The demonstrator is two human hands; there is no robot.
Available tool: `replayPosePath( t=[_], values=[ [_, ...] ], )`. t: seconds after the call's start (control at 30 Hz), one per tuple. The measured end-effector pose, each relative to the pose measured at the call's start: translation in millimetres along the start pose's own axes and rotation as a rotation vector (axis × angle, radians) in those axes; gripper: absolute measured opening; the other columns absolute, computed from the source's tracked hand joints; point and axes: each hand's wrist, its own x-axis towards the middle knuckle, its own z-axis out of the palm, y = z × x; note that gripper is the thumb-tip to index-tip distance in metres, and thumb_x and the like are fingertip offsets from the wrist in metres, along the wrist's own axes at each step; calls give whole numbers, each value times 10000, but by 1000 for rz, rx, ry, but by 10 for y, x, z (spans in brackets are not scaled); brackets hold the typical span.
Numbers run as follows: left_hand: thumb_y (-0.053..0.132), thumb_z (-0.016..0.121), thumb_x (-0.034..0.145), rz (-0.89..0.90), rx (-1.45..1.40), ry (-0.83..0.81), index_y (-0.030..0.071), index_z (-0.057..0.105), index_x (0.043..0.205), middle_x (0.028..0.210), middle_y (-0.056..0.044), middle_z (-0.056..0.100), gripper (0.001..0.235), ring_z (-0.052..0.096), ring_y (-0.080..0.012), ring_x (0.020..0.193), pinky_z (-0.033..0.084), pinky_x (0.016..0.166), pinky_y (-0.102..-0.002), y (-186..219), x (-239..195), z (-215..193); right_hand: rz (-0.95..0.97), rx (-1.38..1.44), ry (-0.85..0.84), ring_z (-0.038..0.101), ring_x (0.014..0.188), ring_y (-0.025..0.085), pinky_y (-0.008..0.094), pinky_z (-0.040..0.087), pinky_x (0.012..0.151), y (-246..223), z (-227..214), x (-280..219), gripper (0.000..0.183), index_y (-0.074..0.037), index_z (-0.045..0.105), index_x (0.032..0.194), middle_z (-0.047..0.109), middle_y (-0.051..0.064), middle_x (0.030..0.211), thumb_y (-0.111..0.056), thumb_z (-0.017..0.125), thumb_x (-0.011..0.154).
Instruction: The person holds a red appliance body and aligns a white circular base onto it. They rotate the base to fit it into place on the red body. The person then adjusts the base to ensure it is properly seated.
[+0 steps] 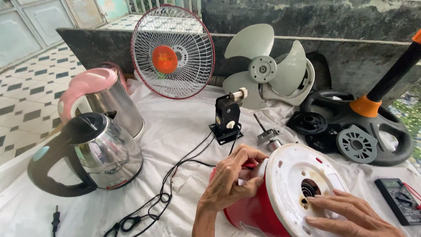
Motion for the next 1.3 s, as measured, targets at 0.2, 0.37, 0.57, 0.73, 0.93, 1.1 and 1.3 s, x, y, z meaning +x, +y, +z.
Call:
replayPosePath(
  t=[0.2, 0.37, 0.57, 0.73, 0.93, 1.1, 1.3],
  values=[
    [201, 599, 871, 1, 8, 25, 94, 606, 1217, 1155, -62, 625, 362, 651, -191, 995, 646, 824, -282, 24, 11, 11, -47, -106, 68, 556, 1436, 158, 424, 377, 1142, -55, 29, -19, 467, -349, 803, 1313, 680, -78, 1489, -451, 543, 938],
    [323, 562, 914, -23, 1, 5, 91, 600, 1247, 1187, -67, 617, 408, 686, -207, 968, 654, 763, -273, 39, 6, 14, -70, -207, -105, 379, 1525, 155, 453, 290, 1156, 323, 184, -151, 691, -338, 551, 1545, 500, -71, 1596, -615, 607, 914],
    [454, 505, 931, -52, -7, -8, 68, 598, 1241, 1169, -100, 599, 504, 755, -238, 968, 681, 737, -286, -13, 16, 9, 21, -121, -96, 374, 1523, 165, 475, 258, 1166, 126, 70, 13, 651, -355, 605, 1532, 520, -53, 1586, -631, 460, 960],
    [505, 477, 923, -49, 73, 113, 68, 638, 1225, 1123, -111, 646, 555, 630, -190, 935, 588, 761, -313, -180, 37, -75, 11, 97, 54, 529, 1443, 220, 483, 362, 1152, -84, 15, 394, 652, -242, 691, 1400, 638, 29, 1513, -376, 853, 782],
    [406, 567, 947, -77, -33, 146, 8, 644, 1265, 1123, -131, 663, 515, 688, -192, 964, 624, 805, -285, -227, 27, -185, 220, 232, -17, 638, 1282, 102, 242, 753, 789, -274, -12, 558, 601, -365, 663, 1396, 566, -49, 1416, -379, 800, 811],
    [907, 445, 794, -114, -84, 130, 97, 469, 1485, 1318, -135, 576, 1065, 616, -233, 1160, 607, 821, -336, -115, -33, -199, -21, 202, 102, 536, 1372, 282, 472, 396, 1090, -294, 102, 598, 572, -250, 679, 1387, 598, 48, 1400, -443, 762, 855],
    [687, 546, 767, -227, -3, 156, 152, 618, 1332, 1219, -105, 665, 781, 656, -209, 1064, 635, 727, -329, -73, -30, -217, -57, 316, 177, 520, 1410, 311, 511, 351, 1155, -336, 41, 616, 529, -178, 674, 1366, 589, 93, 1419, -444, 672, 909]
  ],
)
